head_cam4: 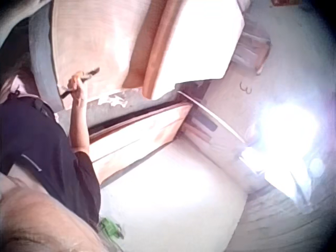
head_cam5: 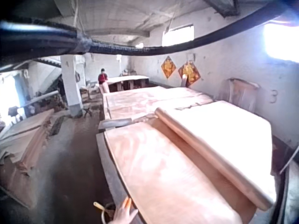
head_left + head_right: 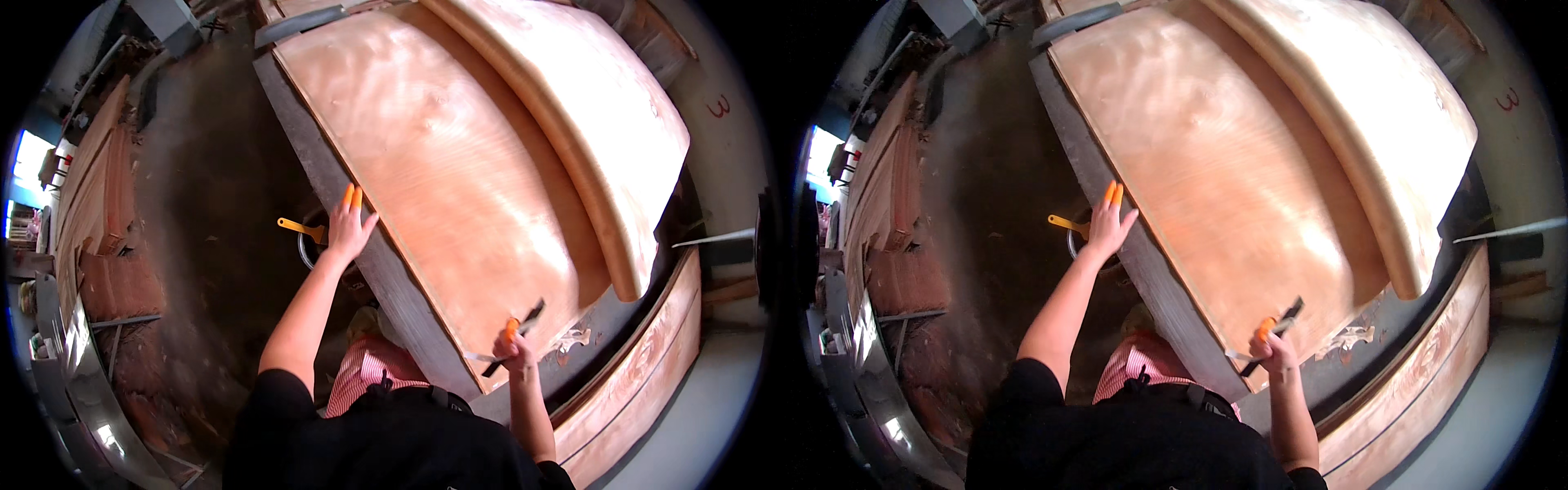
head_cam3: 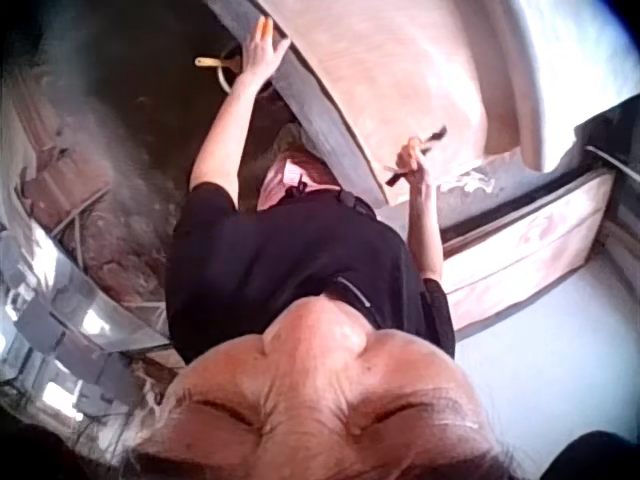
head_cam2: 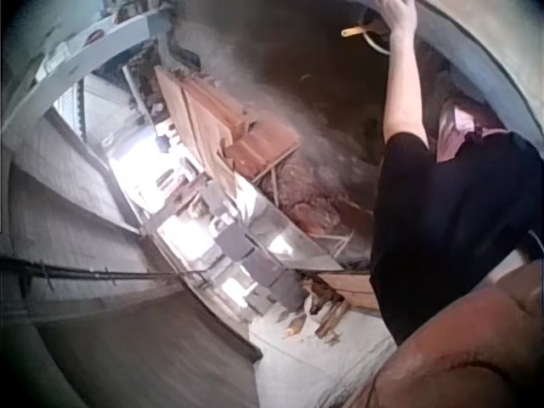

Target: The person uses a utility knife to cut thin sheets of wood veneer on a workbench. They repeatedly lift the veneer, align it, and slice along the edges to trim the material. The person also briefly wipes the knife blade with a green cloth during the process.

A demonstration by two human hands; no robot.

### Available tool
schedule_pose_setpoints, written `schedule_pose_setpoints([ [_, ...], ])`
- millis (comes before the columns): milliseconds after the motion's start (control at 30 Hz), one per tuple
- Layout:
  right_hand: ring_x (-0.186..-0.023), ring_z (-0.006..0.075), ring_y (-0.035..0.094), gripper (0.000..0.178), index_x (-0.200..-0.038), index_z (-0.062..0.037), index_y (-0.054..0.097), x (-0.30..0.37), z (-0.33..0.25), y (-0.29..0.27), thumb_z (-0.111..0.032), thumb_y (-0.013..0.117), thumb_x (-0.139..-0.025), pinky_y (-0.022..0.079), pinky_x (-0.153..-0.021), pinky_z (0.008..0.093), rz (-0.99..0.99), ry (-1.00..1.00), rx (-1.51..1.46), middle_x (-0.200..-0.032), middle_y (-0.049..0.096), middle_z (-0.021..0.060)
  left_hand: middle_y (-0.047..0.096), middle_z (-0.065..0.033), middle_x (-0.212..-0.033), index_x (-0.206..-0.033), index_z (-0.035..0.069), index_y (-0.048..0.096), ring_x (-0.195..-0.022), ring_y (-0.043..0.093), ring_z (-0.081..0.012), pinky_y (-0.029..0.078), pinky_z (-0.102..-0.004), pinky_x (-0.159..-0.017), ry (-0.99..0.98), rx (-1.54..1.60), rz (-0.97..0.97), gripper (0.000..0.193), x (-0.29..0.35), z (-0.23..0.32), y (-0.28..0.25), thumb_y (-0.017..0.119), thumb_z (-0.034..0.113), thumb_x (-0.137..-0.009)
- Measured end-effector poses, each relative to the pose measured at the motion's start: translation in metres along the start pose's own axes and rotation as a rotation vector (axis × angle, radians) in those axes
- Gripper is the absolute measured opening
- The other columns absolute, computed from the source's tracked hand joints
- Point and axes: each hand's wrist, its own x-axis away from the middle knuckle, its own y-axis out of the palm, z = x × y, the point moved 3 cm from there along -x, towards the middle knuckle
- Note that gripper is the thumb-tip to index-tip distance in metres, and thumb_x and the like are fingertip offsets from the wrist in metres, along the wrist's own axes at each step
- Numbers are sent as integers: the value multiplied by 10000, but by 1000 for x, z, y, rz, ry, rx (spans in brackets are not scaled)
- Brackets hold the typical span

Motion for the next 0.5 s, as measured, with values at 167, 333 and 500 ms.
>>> schedule_pose_setpoints([
  [167,-456,32,342,204,-916,-42,560,-100,32,24,-228,554,-832,233,-408,179,349,212,326,-566,429,-51,241,-165,-1379,-1325,16,245,-1271,242,-296,196,-480,-1013,51,-214,-67,699,-85,-36,32,531,393,-811],
  [333,-497,23,400,206,-898,-51,617,-209,39,55,-236,554,-835,288,-449,184,331,238,797,-623,524,-42,246,-134,-1388,-1298,20,322,-1289,221,-251,171,-475,-1023,125,-206,-115,628,-98,-52,48,525,361,-811],
  [500,-564,70,510,157,-786,-30,615,-326,50,72,-184,589,-802,389,-510,216,347,62,1004,-636,572,-2,341,-104,-1341,-1233,23,434,-1272,263,-223,173,-479,-1029,108,-165,-59,503,-101,-57,50,501,302,-821],
])
